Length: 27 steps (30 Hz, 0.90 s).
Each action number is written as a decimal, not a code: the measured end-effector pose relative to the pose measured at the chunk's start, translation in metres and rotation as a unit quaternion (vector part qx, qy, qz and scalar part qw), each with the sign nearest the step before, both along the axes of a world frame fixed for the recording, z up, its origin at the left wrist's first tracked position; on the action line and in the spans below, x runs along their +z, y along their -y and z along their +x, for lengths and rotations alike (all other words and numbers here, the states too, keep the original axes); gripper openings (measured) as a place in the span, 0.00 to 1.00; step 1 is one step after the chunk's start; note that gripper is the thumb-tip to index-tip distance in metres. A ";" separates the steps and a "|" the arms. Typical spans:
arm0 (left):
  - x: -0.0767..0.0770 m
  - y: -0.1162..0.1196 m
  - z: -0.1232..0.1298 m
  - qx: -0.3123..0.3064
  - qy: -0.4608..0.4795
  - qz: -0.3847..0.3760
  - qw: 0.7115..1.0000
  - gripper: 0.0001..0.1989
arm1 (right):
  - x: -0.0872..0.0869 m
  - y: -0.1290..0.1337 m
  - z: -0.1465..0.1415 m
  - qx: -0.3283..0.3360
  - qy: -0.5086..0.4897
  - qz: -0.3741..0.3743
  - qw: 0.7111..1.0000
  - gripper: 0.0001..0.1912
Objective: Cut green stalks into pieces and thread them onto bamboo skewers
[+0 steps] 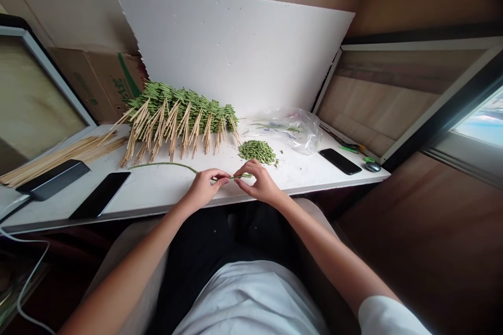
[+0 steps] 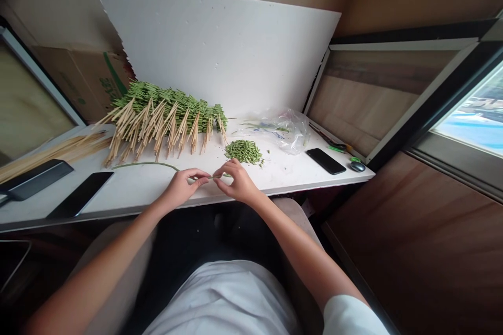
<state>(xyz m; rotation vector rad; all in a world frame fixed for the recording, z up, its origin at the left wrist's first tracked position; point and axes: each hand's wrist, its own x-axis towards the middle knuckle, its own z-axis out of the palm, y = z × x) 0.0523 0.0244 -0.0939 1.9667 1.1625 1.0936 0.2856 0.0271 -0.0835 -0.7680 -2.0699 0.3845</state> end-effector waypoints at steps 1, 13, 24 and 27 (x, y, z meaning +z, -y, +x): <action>0.000 0.000 0.000 0.000 -0.002 0.007 1.000 0.11 | 0.000 0.000 0.000 0.000 0.002 0.002 1.000 0.09; -0.004 0.004 0.007 -0.047 0.010 0.070 0.996 0.08 | -0.012 0.000 -0.010 0.014 -0.068 0.010 0.998 0.10; -0.008 -0.001 0.003 -0.067 0.039 0.034 0.996 0.11 | -0.019 -0.024 0.011 -0.061 -0.092 -0.042 0.993 0.14; -0.007 -0.002 0.002 -0.057 0.023 0.049 0.997 0.14 | -0.026 -0.041 0.026 -0.172 -0.022 -0.030 0.984 0.09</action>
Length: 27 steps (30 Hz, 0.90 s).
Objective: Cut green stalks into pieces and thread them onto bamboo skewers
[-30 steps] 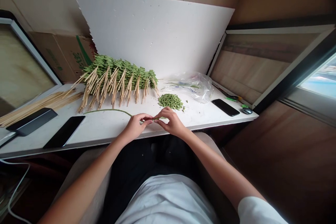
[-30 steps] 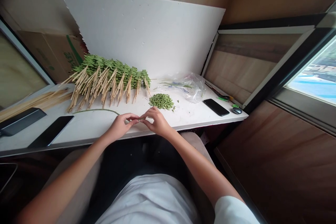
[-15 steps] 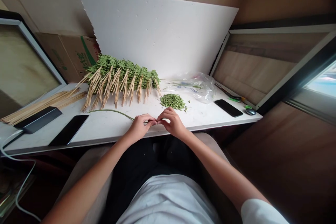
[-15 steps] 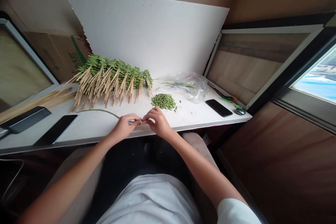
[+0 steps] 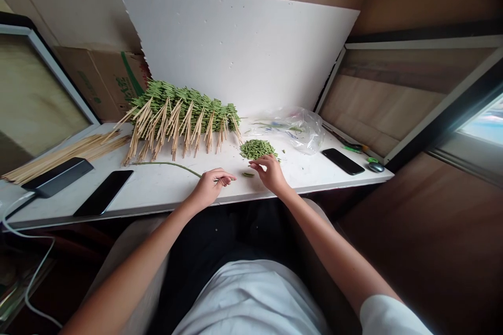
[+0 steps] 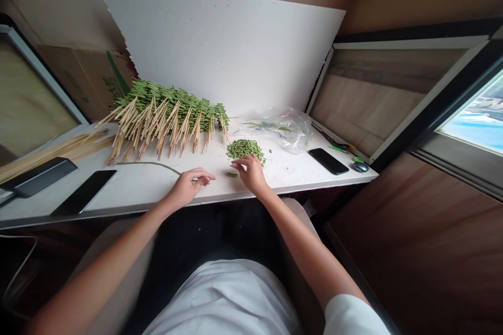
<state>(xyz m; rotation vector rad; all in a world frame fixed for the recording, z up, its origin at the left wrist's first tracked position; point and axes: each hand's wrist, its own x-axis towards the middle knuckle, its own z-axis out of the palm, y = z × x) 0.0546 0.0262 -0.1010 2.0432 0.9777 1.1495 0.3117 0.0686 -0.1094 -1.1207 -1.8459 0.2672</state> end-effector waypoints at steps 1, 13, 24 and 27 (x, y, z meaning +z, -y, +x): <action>0.000 0.000 0.000 -0.001 -0.001 0.000 1.000 0.14 | -0.003 -0.004 0.003 -0.022 0.015 -0.011 1.000 0.08; -0.002 0.003 0.004 0.034 0.032 -0.053 0.998 0.12 | -0.009 -0.002 0.000 -0.026 0.101 -0.042 0.994 0.10; -0.004 0.005 0.003 0.020 0.094 -0.091 0.991 0.24 | 0.030 0.040 -0.029 0.244 0.075 0.053 0.965 0.12; -0.005 0.002 0.000 0.031 0.062 -0.061 0.996 0.22 | 0.027 0.039 -0.030 0.208 0.047 0.086 0.973 0.11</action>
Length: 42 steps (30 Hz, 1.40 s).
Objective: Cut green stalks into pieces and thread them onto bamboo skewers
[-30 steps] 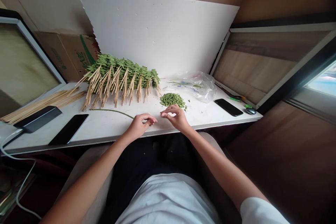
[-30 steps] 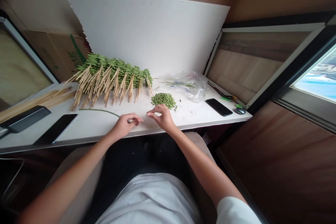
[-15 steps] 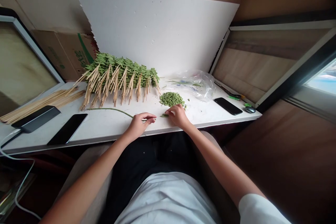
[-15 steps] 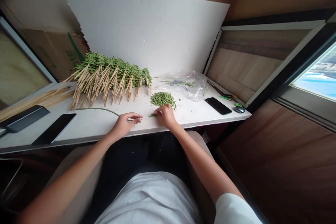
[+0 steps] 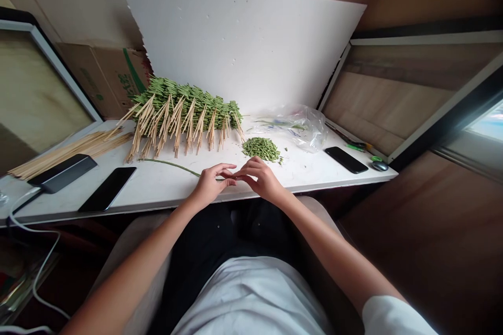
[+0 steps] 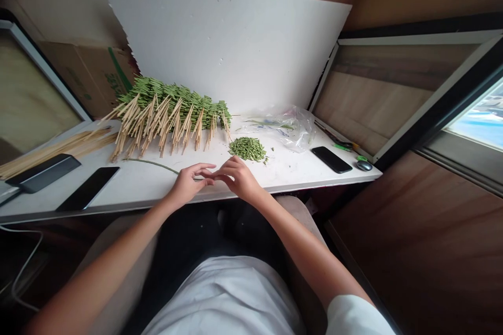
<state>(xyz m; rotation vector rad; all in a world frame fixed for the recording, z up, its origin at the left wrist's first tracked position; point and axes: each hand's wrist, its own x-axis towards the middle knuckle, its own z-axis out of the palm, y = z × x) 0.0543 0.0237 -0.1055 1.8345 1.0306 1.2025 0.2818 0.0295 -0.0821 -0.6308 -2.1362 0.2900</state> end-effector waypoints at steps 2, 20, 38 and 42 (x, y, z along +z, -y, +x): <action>0.002 -0.002 -0.003 0.022 -0.036 0.029 0.999 0.17 | -0.001 -0.003 0.003 -0.026 -0.018 0.001 0.999 0.10; 0.011 0.010 0.010 -0.008 -0.023 0.089 0.996 0.08 | -0.021 0.002 -0.013 0.000 -0.156 -0.125 0.980 0.19; -0.004 -0.003 0.006 0.001 -0.001 0.039 0.999 0.14 | -0.050 -0.047 0.021 -0.261 0.017 -0.080 0.962 0.08; 0.000 -0.001 0.006 0.010 -0.017 0.084 0.996 0.12 | -0.050 -0.044 0.020 -0.274 -0.004 -0.093 0.957 0.09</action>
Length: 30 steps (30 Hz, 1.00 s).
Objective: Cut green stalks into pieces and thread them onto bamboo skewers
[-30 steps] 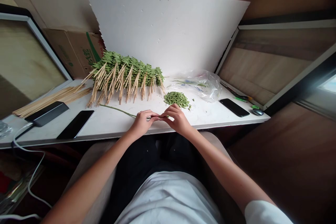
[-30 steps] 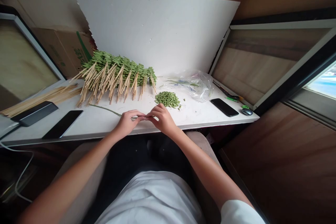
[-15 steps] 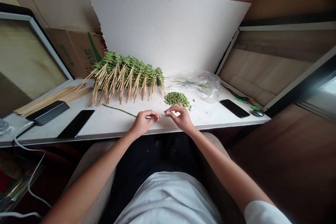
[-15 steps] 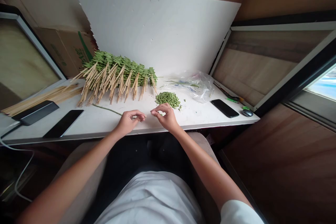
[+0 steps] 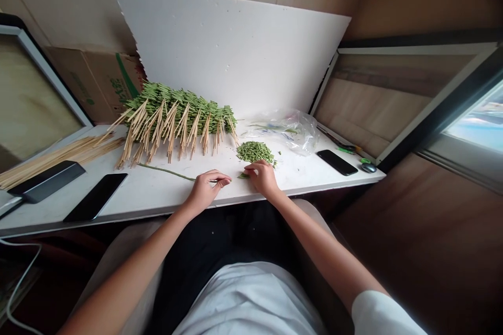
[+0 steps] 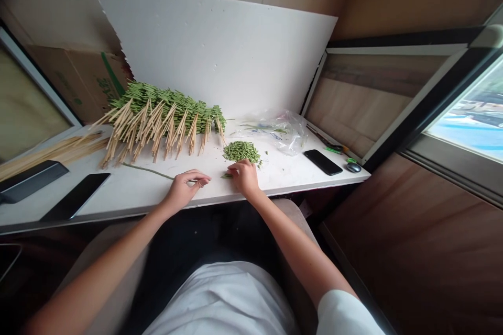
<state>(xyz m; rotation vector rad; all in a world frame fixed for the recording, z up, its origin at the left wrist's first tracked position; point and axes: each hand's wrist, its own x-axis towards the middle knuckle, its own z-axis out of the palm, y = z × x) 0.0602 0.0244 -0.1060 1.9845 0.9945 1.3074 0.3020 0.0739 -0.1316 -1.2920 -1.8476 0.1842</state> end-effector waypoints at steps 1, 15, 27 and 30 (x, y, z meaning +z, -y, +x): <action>0.000 0.000 0.000 0.004 -0.001 0.012 1.000 0.11 | 0.002 0.001 0.000 -0.005 -0.005 0.004 1.000 0.09; -0.002 -0.003 -0.006 0.021 0.001 -0.061 0.998 0.21 | 0.037 0.043 -0.028 0.262 0.018 0.091 0.961 0.08; 0.006 -0.003 -0.007 0.010 -0.074 0.042 0.996 0.08 | 0.038 0.044 -0.024 0.241 -0.043 0.099 0.965 0.10; 0.007 0.000 -0.004 -0.016 -0.063 0.038 0.997 0.07 | 0.037 0.048 -0.029 0.240 -0.096 0.068 0.964 0.12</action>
